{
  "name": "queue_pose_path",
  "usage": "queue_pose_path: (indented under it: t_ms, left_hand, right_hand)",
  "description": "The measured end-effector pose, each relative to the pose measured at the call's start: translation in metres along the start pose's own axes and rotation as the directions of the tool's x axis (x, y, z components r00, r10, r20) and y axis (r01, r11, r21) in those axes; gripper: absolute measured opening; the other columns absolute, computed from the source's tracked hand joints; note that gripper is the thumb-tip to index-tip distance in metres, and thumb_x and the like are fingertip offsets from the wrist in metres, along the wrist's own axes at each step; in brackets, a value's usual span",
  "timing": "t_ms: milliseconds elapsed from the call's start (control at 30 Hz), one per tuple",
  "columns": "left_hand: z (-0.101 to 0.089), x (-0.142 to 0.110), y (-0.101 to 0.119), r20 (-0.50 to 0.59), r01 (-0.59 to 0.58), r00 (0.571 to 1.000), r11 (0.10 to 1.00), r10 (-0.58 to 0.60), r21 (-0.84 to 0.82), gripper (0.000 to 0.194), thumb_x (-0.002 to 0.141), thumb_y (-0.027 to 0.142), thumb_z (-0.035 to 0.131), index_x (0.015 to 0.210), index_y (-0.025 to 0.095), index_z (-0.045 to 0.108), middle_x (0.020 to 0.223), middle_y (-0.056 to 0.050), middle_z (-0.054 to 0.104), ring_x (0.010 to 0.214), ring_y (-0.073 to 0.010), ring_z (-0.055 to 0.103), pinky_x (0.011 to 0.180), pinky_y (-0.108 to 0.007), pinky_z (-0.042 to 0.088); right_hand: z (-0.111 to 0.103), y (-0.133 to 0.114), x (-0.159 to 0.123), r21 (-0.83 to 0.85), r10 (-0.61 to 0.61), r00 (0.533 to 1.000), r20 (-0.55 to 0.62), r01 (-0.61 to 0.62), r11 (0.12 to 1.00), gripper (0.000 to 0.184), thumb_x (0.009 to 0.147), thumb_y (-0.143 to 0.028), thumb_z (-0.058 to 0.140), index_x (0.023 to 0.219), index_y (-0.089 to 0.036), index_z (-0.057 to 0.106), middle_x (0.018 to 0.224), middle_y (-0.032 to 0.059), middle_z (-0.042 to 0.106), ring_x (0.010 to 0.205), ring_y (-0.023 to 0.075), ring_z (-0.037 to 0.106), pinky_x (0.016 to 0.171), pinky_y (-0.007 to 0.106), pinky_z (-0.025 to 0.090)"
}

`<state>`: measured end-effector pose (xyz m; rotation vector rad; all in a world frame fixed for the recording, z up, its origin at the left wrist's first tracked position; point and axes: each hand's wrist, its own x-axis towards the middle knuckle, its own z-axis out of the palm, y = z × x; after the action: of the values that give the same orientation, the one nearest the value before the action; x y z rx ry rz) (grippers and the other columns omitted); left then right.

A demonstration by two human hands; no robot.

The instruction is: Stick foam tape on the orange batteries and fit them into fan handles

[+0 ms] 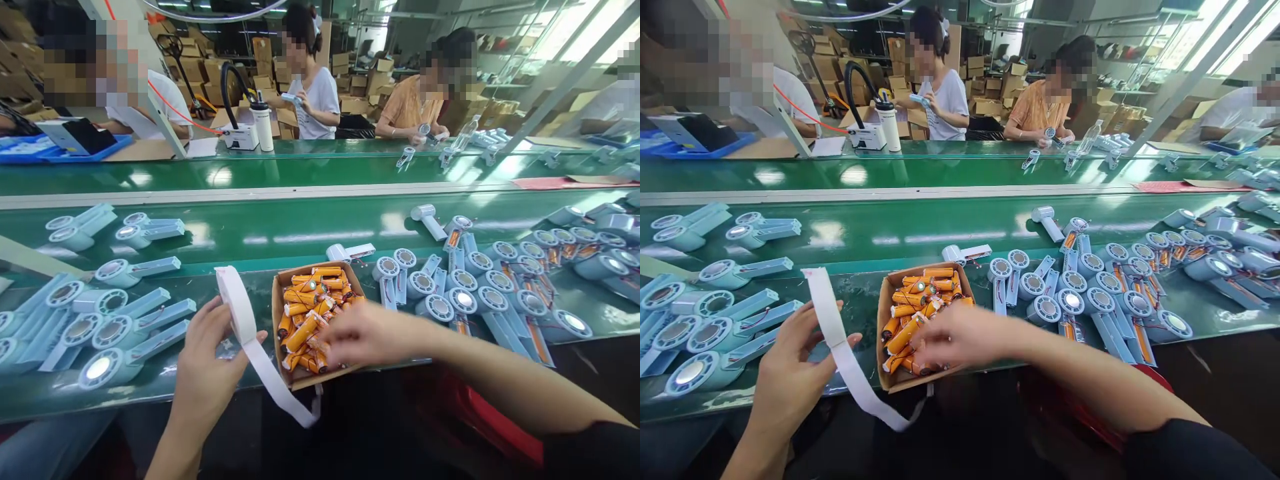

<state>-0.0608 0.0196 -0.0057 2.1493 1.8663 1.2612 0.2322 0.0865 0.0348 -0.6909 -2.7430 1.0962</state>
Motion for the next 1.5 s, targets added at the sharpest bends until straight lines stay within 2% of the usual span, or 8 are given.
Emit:
queue_pose_path:
  t_ms: [200, 333, 433, 533, 933, 1300, 1400, 1500]
  left_hand:
    - [0.016, -0.003, 0.011, -0.003, -0.258, 0.966, 0.963, 0.259, 0.080, 0.027, 0.094, 0.026, 0.069, 0.120, 0.025, 0.062, 0.115, -0.009, 0.072, 0.129, -0.0363, 0.060, 0.101, -0.055, 0.061]
    - [0.019, -0.009, 0.016, 0.054, -0.302, 0.953, 0.950, 0.299, 0.083, 0.038, 0.088, 0.013, 0.063, 0.124, 0.025, 0.060, 0.118, -0.010, 0.071, 0.130, -0.0365, 0.058, 0.102, -0.055, 0.060]
    - [0.018, -0.011, 0.019, 0.065, -0.332, 0.943, 0.940, 0.328, 0.078, 0.044, 0.084, 0.008, 0.059, 0.125, 0.024, 0.061, 0.118, -0.010, 0.071, 0.130, -0.0360, 0.058, 0.103, -0.055, 0.059]
    - [0.020, -0.009, 0.025, 0.081, -0.372, 0.927, 0.925, 0.366, 0.080, 0.041, 0.086, 0.007, 0.057, 0.123, 0.024, 0.063, 0.117, -0.010, 0.072, 0.128, -0.0353, 0.058, 0.104, -0.053, 0.058]
    - [0.016, -0.006, 0.050, 0.124, -0.441, 0.895, 0.891, 0.429, 0.103, 0.032, 0.094, 0.007, 0.058, 0.124, 0.016, 0.066, 0.118, -0.010, 0.073, 0.126, -0.0363, 0.053, 0.101, -0.048, 0.052]
    - [0.025, -0.010, 0.072, 0.119, -0.512, 0.859, 0.833, 0.498, 0.208, 0.026, 0.099, 0.014, 0.062, 0.123, 0.017, 0.071, 0.113, -0.008, 0.078, 0.115, -0.0318, 0.057, 0.099, -0.044, 0.047]
    - [0.026, -0.016, 0.066, 0.127, -0.525, 0.851, 0.816, 0.510, 0.241, 0.036, 0.098, 0.016, 0.064, 0.133, 0.021, 0.070, 0.120, -0.006, 0.079, 0.108, -0.0306, 0.062, 0.093, -0.045, 0.048]
    - [0.023, -0.020, 0.048, 0.155, -0.493, 0.869, 0.846, 0.470, 0.204, 0.058, 0.097, 0.015, 0.058, 0.152, 0.035, 0.058, 0.129, -0.003, 0.077, 0.110, -0.0317, 0.067, 0.092, -0.052, 0.049]
  right_hand:
    - [-0.046, 0.044, 0.036, -0.412, 0.345, 0.918, -0.195, -0.396, 0.821, 0.026, 0.093, -0.017, 0.072, 0.119, -0.017, 0.079, 0.115, 0.0151, 0.080, 0.110, 0.0320, 0.073, 0.095, 0.040, 0.055]
    - [-0.051, 0.046, 0.004, -0.164, 0.330, 0.815, -0.477, -0.451, 0.877, 0.024, 0.100, -0.026, 0.062, 0.116, -0.020, 0.079, 0.107, 0.0108, 0.081, 0.102, 0.0296, 0.075, 0.093, 0.042, 0.057]
    - [-0.051, 0.040, -0.029, 0.415, 0.415, 0.676, -0.609, -0.174, 0.893, 0.042, 0.101, -0.047, 0.061, 0.130, -0.020, 0.071, 0.105, 0.0094, 0.080, 0.085, 0.0236, 0.077, 0.083, 0.040, 0.062]
    - [-0.039, 0.029, -0.041, 0.751, 0.454, 0.718, -0.528, 0.145, 0.644, 0.066, 0.084, -0.052, 0.084, 0.141, -0.027, 0.063, 0.109, 0.0062, 0.079, 0.090, 0.0216, 0.078, 0.085, 0.038, 0.064]
    - [-0.007, -0.001, -0.033, 0.709, 0.347, 0.651, -0.675, 0.442, 0.550, 0.060, 0.077, -0.030, 0.096, 0.131, -0.035, 0.072, 0.097, -0.0010, 0.077, 0.082, 0.0150, 0.075, 0.077, 0.030, 0.065]
    - [0.030, -0.011, -0.004, 0.401, 0.405, 0.083, -0.911, 0.416, 0.816, 0.028, 0.073, -0.029, 0.096, 0.071, -0.023, 0.068, 0.076, -0.0008, 0.074, 0.072, 0.0147, 0.070, 0.071, 0.028, 0.059]
    - [0.050, -0.015, 0.004, 0.511, 0.500, 0.137, -0.855, 0.386, 0.768, 0.026, 0.080, -0.033, 0.089, 0.074, -0.022, 0.066, 0.075, -0.0017, 0.070, 0.069, 0.0127, 0.065, 0.066, 0.025, 0.055]
    - [0.054, -0.010, -0.005, 0.691, 0.567, 0.398, -0.721, 0.349, 0.633, 0.026, 0.079, -0.037, 0.090, 0.091, -0.023, 0.072, 0.085, -0.0005, 0.074, 0.075, 0.0142, 0.069, 0.070, 0.025, 0.057]
